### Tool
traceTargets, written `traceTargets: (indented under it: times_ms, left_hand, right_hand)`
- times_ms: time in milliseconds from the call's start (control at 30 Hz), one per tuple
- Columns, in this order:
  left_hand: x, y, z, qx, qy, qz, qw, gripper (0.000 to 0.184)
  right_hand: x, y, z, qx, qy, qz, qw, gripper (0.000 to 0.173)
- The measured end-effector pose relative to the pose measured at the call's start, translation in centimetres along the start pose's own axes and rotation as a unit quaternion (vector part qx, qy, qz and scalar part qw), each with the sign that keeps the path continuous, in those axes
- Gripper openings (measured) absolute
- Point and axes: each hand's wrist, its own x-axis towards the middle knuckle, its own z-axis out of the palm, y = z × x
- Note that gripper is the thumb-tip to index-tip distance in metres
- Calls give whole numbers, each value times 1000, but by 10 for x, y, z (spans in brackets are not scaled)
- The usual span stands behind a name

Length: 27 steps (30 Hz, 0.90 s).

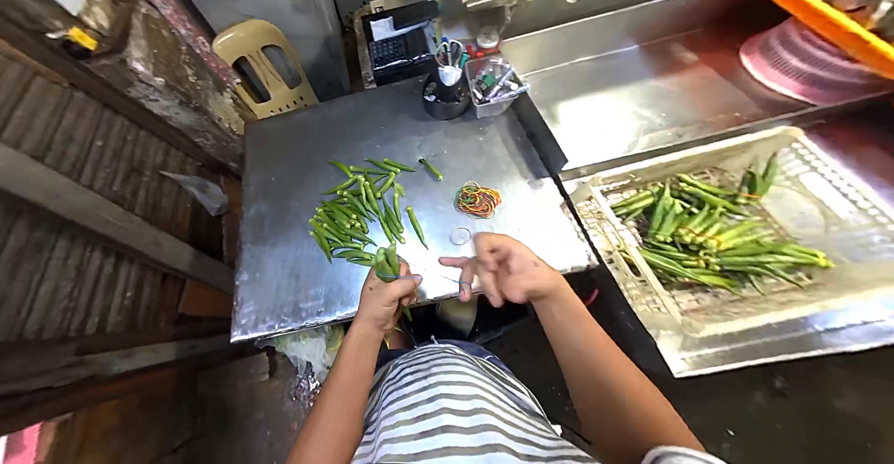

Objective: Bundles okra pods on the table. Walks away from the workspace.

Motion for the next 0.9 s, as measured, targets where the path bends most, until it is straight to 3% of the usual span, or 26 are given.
traceTargets:
  times_ms: [67, 167, 233, 300, 400, 600, 733, 800, 833, 900]
  left_hand:
    - [-2, -5, -6, -110, -3, 44, 993, 20]
    - [-1, 3, -8, -88, 38, 75, 993, 22]
    - [-3, 12, -7, -6, 67, 71, 995, 23]
    - [-5, 13, -6, 70, 73, 67, 993, 25]
    - [-8, 4, 7, 152, 92, 57, 982, 21]
    - [-32, -2, -1, 248, 135, 4, 959, 34]
    - [-48, -11, -14, 215, 143, 24, 966, 22]
    - [-57, -17, -19, 188, 153, 37, 969, 18]
    - [-63, -19, -22, 180, 162, 34, 970, 18]
    - [-74, -22, -25, 179, 179, 9, 967, 19]
  right_hand:
    - [-3, 1, 18, 134, 29, -54, 989, 16]
    - [4, 12, 30, 195, 78, -76, 975, 19]
    - [11, 20, 29, 144, 98, -44, 984, 22]
    - [18, 29, 29, 6, 119, -13, 993, 23]
    - [22, 32, 29, -157, 151, -12, 976, 21]
    - [49, 43, 42, -165, 102, -9, 981, 24]
    - [60, 44, 26, -224, 80, 2, 971, 17]
    - [69, 40, -14, -352, 112, 22, 929, 16]
    - [74, 39, -38, -452, 137, 51, 880, 22]
    - [75, 38, -79, -615, 177, 199, 742, 40]
